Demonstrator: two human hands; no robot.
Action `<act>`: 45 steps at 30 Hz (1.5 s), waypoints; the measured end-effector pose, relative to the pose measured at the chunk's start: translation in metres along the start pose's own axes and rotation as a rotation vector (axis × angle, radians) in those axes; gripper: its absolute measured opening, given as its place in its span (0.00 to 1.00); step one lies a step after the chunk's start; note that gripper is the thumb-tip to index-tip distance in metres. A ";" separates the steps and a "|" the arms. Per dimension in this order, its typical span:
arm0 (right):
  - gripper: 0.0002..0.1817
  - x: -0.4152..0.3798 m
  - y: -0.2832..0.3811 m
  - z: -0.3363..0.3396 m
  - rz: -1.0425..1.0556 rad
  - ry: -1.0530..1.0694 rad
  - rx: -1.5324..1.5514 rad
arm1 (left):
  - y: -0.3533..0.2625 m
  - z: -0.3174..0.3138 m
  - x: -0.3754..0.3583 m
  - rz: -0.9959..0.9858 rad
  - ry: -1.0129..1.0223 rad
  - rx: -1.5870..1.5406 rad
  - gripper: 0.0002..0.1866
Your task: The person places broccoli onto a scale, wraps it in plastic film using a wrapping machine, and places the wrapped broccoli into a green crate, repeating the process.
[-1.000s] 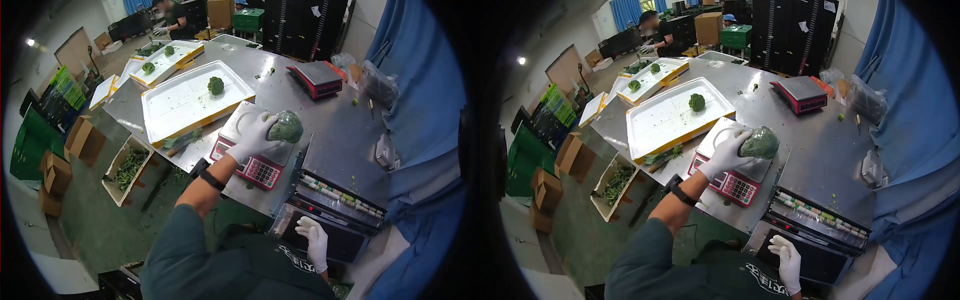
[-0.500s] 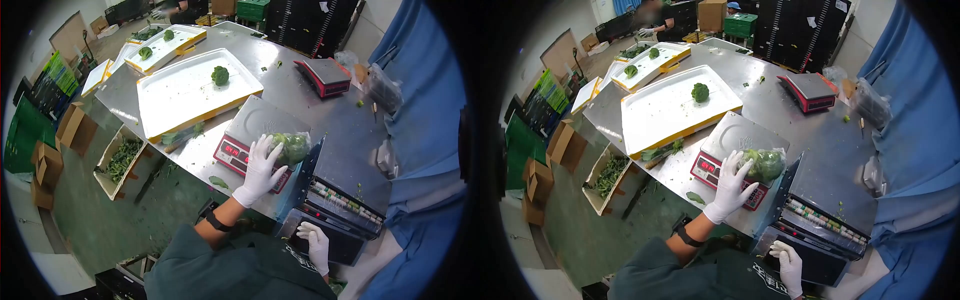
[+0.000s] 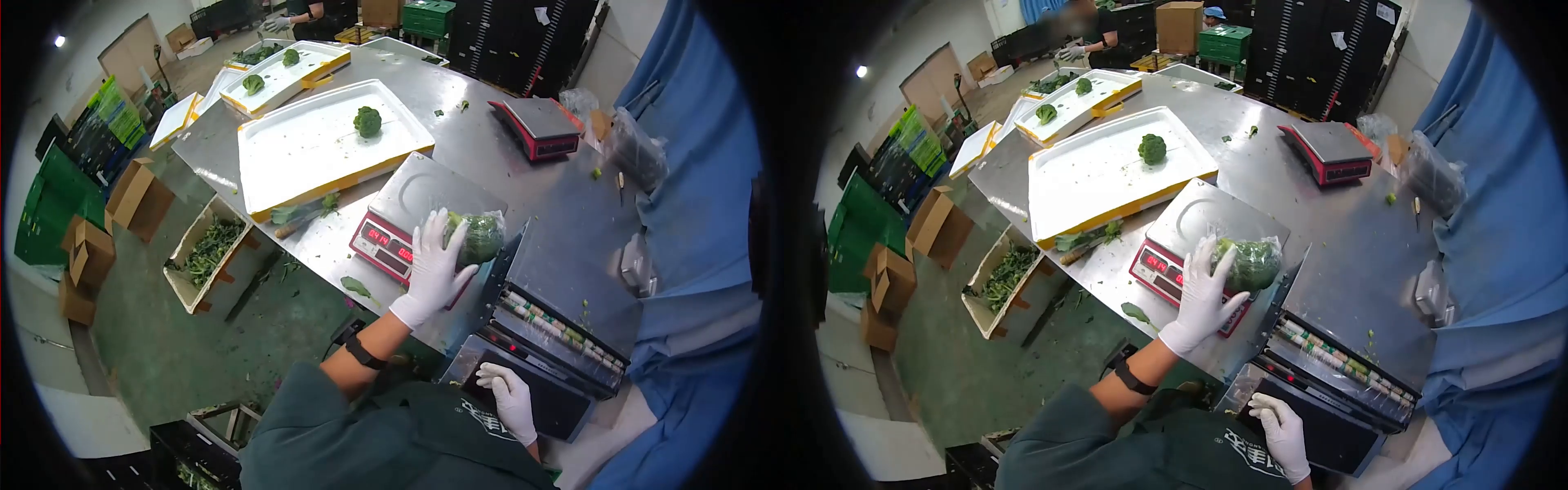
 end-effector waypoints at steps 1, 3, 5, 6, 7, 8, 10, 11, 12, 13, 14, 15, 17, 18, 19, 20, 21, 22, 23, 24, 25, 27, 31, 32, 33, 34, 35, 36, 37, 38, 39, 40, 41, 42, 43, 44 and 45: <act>0.24 -0.001 -0.001 0.003 0.007 0.003 -0.005 | -0.001 -0.002 0.006 0.021 0.010 0.070 0.51; 0.24 -0.003 -0.003 0.007 -0.002 -0.008 -0.003 | 0.000 -0.006 0.021 0.083 0.067 0.111 0.53; 0.23 -0.004 -0.004 0.011 -0.009 -0.019 -0.003 | 0.003 -0.010 0.035 0.156 0.124 0.210 0.60; 0.23 -0.005 -0.005 0.013 -0.007 -0.027 0.000 | 0.009 -0.015 0.041 0.150 0.121 0.208 0.60; 0.22 -0.006 -0.005 0.014 -0.008 -0.037 0.002 | 0.018 -0.021 0.045 0.157 0.242 0.120 0.60; 0.22 -0.006 -0.004 0.015 -0.007 -0.039 0.003 | 0.026 -0.025 0.046 0.165 0.363 0.032 0.61; 0.21 -0.006 -0.003 0.017 -0.020 -0.040 -0.011 | 0.029 -0.019 0.052 0.032 0.270 0.019 0.58; 0.21 -0.005 -0.003 0.017 -0.018 -0.040 -0.009 | 0.032 -0.018 0.055 0.024 0.341 -0.014 0.55; 0.20 -0.004 -0.003 0.017 -0.023 -0.039 -0.023 | 0.035 -0.017 0.057 0.018 0.414 -0.048 0.52; 0.19 -0.004 -0.003 0.016 -0.030 -0.034 -0.038 | 0.038 -0.017 0.058 0.023 0.412 -0.044 0.52; 0.19 -0.004 -0.005 0.015 -0.027 -0.025 -0.038 | 0.042 -0.018 0.059 0.031 0.444 -0.094 0.50; 0.19 -0.002 -0.009 0.014 -0.023 -0.022 -0.015 | 0.044 -0.016 0.061 0.037 0.473 -0.145 0.47; 0.19 -0.001 -0.011 0.013 -0.019 -0.016 0.001 | 0.041 -0.010 0.055 0.047 0.380 -0.207 0.46; 0.19 -0.001 -0.009 0.012 -0.021 -0.013 -0.005 | 0.036 -0.005 0.048 0.056 0.296 -0.272 0.45; 0.18 -0.002 -0.005 0.011 -0.028 -0.016 -0.013 | 0.024 0.006 0.042 0.094 0.227 -0.313 0.45; 0.18 -0.001 -0.006 0.010 -0.032 -0.016 -0.012 | 0.010 0.017 0.036 0.096 0.231 -0.313 0.45; 0.18 -0.001 -0.009 0.010 -0.060 -0.023 -0.006 | -0.005 0.030 0.030 0.130 0.203 -0.453 0.45; 0.17 -0.002 -0.012 0.009 -0.091 -0.027 -0.001 | -0.020 0.043 0.022 0.169 0.172 -0.591 0.46; 0.17 -0.001 -0.012 0.008 -0.101 -0.027 0.007 | -0.034 0.053 0.016 0.183 0.232 -0.729 0.47; 0.17 -0.001 -0.009 0.006 -0.107 -0.025 0.007 | -0.048 0.062 0.011 0.194 0.289 -0.867 0.47; 0.16 0.000 -0.005 0.004 -0.114 -0.018 -0.023 | -0.059 0.067 0.006 0.165 0.348 -0.901 0.48; 0.16 0.000 -0.015 0.006 -0.119 -0.011 -0.053 | -0.080 0.072 -0.006 0.169 0.447 -1.008 0.48; 0.15 -0.001 -0.052 0.015 -0.002 -0.025 -0.205 | -0.099 0.066 -0.037 0.156 0.588 -1.115 0.49; 0.15 -0.002 -0.050 0.015 0.023 -0.042 -0.211 | -0.101 0.066 -0.041 0.153 0.592 -1.114 0.49; 0.15 -0.003 -0.046 0.014 0.039 -0.059 -0.212 | -0.103 0.066 -0.044 0.151 0.643 -1.112 0.49; 0.15 -0.005 -0.042 0.013 0.055 -0.074 -0.213 | -0.105 0.066 -0.046 0.148 0.694 -1.110 0.49; 0.14 -0.007 -0.039 0.012 0.070 -0.091 -0.216 | -0.106 0.065 -0.049 0.127 0.711 -1.105 0.49; 0.14 -0.008 -0.038 0.010 0.085 -0.106 -0.220 | -0.106 0.065 -0.050 0.125 0.716 -1.106 0.49; 0.14 -0.009 -0.037 0.009 0.095 -0.118 -0.225 | -0.106 0.065 -0.051 0.136 0.730 -1.106 0.50; 0.14 -0.010 -0.036 0.009 0.107 -0.129 -0.231 | -0.106 0.064 -0.052 0.147 0.742 -1.105 0.50; 0.13 -0.010 -0.036 0.008 0.111 -0.135 -0.231 | -0.105 0.063 -0.052 0.145 0.746 -1.106 0.50; 0.13 -0.010 -0.035 0.007 0.118 -0.141 -0.233 | -0.104 0.061 -0.052 0.138 0.736 -1.096 0.50; 0.13 -0.010 -0.033 0.006 0.121 -0.146 -0.234 | -0.104 0.060 -0.052 0.131 0.726 -1.085 0.50; 0.13 -0.010 -0.032 0.006 0.130 -0.153 -0.239 | -0.103 0.060 -0.052 0.130 0.728 -1.086 0.50; 0.13 -0.010 -0.029 0.005 0.140 -0.164 -0.245 | -0.103 0.059 -0.051 0.150 0.726 -1.073 0.49; 0.12 -0.010 -0.026 0.003 0.154 -0.174 -0.256 | -0.102 0.059 -0.050 0.169 0.723 -1.060 0.49; 0.12 -0.010 -0.023 0.001 0.174 -0.185 -0.269 | -0.101 0.059 -0.049 0.168 0.725 -1.062 0.49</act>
Point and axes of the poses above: each hand's wrist, its own x-axis towards the middle knuckle, its own z-axis out of the back of the hand, y = z × x, the point moved 1 cm from there along x, towards the middle knuckle, and after that the axes turned 11 degrees about -y, right-handed, at the moved point
